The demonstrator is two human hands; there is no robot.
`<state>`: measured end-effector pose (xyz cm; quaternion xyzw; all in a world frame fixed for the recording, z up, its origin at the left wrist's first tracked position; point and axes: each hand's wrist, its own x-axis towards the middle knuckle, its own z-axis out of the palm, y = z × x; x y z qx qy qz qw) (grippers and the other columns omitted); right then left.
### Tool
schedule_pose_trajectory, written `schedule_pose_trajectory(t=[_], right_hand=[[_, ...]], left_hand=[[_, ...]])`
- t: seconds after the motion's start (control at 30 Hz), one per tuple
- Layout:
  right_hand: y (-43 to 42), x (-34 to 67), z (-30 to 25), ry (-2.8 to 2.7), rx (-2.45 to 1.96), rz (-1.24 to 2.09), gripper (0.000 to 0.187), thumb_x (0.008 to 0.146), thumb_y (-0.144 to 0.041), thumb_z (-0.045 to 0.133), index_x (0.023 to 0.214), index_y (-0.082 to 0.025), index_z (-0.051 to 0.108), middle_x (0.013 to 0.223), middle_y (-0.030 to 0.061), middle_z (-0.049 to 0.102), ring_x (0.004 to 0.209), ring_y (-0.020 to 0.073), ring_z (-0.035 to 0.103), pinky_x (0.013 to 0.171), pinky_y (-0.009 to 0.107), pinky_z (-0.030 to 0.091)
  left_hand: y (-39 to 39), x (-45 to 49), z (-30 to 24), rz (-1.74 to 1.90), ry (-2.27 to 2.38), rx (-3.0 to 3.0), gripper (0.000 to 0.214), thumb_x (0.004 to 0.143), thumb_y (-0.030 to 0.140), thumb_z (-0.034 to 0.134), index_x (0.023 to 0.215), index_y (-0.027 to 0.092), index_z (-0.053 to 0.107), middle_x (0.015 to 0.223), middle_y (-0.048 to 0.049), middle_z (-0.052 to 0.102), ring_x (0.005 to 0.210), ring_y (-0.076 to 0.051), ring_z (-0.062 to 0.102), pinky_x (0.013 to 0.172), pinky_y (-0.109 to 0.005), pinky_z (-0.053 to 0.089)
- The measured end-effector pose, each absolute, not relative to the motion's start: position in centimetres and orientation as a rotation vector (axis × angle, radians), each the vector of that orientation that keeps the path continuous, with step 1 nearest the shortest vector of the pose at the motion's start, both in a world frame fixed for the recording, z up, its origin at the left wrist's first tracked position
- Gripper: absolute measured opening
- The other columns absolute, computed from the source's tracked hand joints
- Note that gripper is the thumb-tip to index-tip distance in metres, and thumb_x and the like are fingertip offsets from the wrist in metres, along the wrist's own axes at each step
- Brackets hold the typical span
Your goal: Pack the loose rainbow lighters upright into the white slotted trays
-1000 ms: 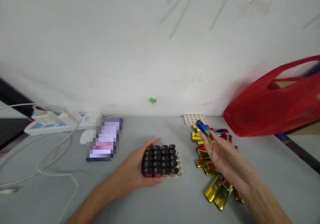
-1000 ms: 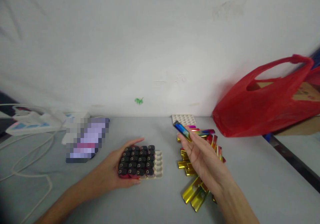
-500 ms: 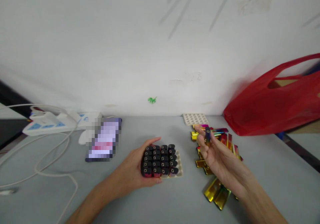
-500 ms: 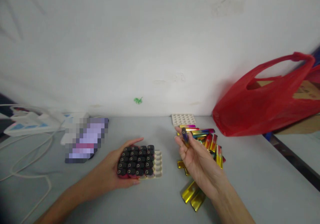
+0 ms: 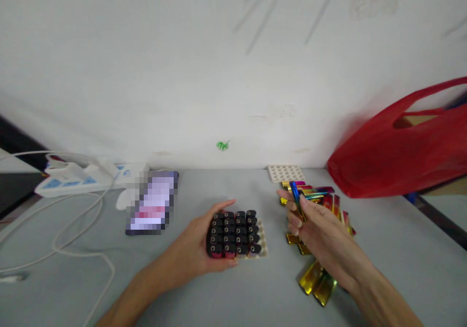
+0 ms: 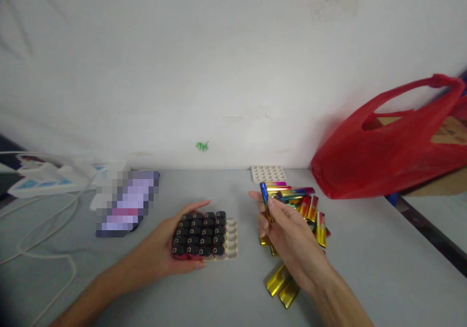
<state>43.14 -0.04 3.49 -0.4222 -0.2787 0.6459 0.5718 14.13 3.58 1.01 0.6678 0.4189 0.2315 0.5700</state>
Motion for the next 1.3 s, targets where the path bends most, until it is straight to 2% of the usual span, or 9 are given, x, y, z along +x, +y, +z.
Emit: schedule_pose_trajectory(t=[0.1,0.17,0.27,0.37,0.47,0.6,0.77,0.97,1.3], right_hand=[[-0.21,42.98,3.22,-0.746,-1.048,1.512,0.034,0.092,-0.050,0.091,0.099,-0.019,0.077,0.094,0.0022,0.065,0.071,0.0121,0.051,0.068,0.026,0.048],[-0.39,42.85,3.08,-0.772,-1.062,1.530,0.032,0.093,-0.047,0.089,0.099,-0.021,0.073,0.087,0.0009,0.065,0.067,0.0127,0.050,0.063,0.027,0.043],[-0.56,42.63,3.15,-0.719,-1.041,1.602,0.032,0.087,-0.042,0.091,0.100,-0.021,0.071,0.072,-0.0049,0.050,0.059,0.0116,0.036,0.054,0.025,0.032],[-0.44,42.54,3.31,-0.671,-0.997,1.688,0.042,0.084,-0.055,0.090,0.086,-0.020,0.066,0.069,-0.0072,0.034,0.060,0.0117,0.024,0.053,0.025,0.027],[-0.17,42.64,3.19,-0.692,-0.977,1.752,0.062,0.089,-0.075,0.077,0.070,-0.023,0.049,0.068,-0.0076,0.028,0.059,0.0116,0.016,0.050,0.025,0.022],[-0.01,42.88,2.76,-0.707,-0.937,1.803,0.066,0.092,-0.073,0.072,0.066,-0.025,0.036,0.063,-0.0098,0.020,0.055,0.0107,0.009,0.047,0.027,0.010],[-0.28,42.73,2.68,-0.639,-0.846,1.864,0.062,0.091,-0.066,0.073,0.065,-0.026,0.034,0.061,-0.0109,0.017,0.054,0.0099,0.008,0.047,0.028,0.010],[-0.18,42.50,2.91,-0.624,-0.830,1.903,0.067,0.089,-0.069,0.079,0.065,-0.025,0.035,0.062,-0.0114,0.019,0.054,0.0091,0.007,0.046,0.025,0.010],[-0.24,42.67,2.68,-0.582,-0.747,1.964,0.068,0.090,-0.068,0.078,0.063,-0.026,0.032,0.059,-0.0116,0.020,0.051,0.0072,0.010,0.045,0.025,0.012]], left_hand=[[3.60,14.19,1.08,0.532,0.979,1.565,0.106,0.075,0.021,0.094,0.166,0.026,0.040,0.108,-0.0038,0.079,0.083,-0.024,0.079,0.081,-0.036,0.064],[3.54,14.20,1.12,0.531,0.963,1.543,0.107,0.076,0.021,0.094,0.167,0.027,0.039,0.106,-0.0030,0.079,0.084,-0.024,0.079,0.082,-0.036,0.064],[3.38,14.18,1.16,0.543,0.954,1.520,0.107,0.077,0.022,0.094,0.167,0.029,0.037,0.112,-0.0038,0.079,0.086,-0.024,0.080,0.084,-0.037,0.064],[3.25,14.18,1.24,0.540,0.968,1.517,0.107,0.076,0.022,0.094,0.167,0.029,0.038,0.111,-0.0036,0.079,0.085,-0.024,0.079,0.083,-0.037,0.064],[3.22,14.23,1.33,0.541,0.961,1.507,0.107,0.076,0.023,0.094,0.167,0.028,0.037,0.106,-0.0029,0.080,0.083,-0.024,0.079,0.082,-0.036,0.064],[3.30,14.26,1.35,0.545,0.954,1.515,0.107,0.076,0.022,0.094,0.166,0.028,0.038,0.105,-0.0022,0.079,0.083,-0.023,0.079,0.082,-0.036,0.064],[3.41,14.23,1.18,0.549,0.961,1.547,0.105,0.076,0.020,0.093,0.166,0.028,0.039,0.109,-0.0032,0.079,0.082,-0.022,0.078,0.081,-0.035,0.063],[3.40,14.23,1.17,0.541,0.928,1.511,0.107,0.077,0.022,0.093,0.167,0.029,0.036,0.104,-0.0013,0.079,0.082,-0.022,0.078,0.078,-0.035,0.064],[3.33,14.20,1.15,0.547,0.952,1.500,0.107,0.076,0.021,0.094,0.166,0.028,0.038,0.112,-0.0043,0.079,0.084,-0.023,0.079,0.081,-0.036,0.065]])
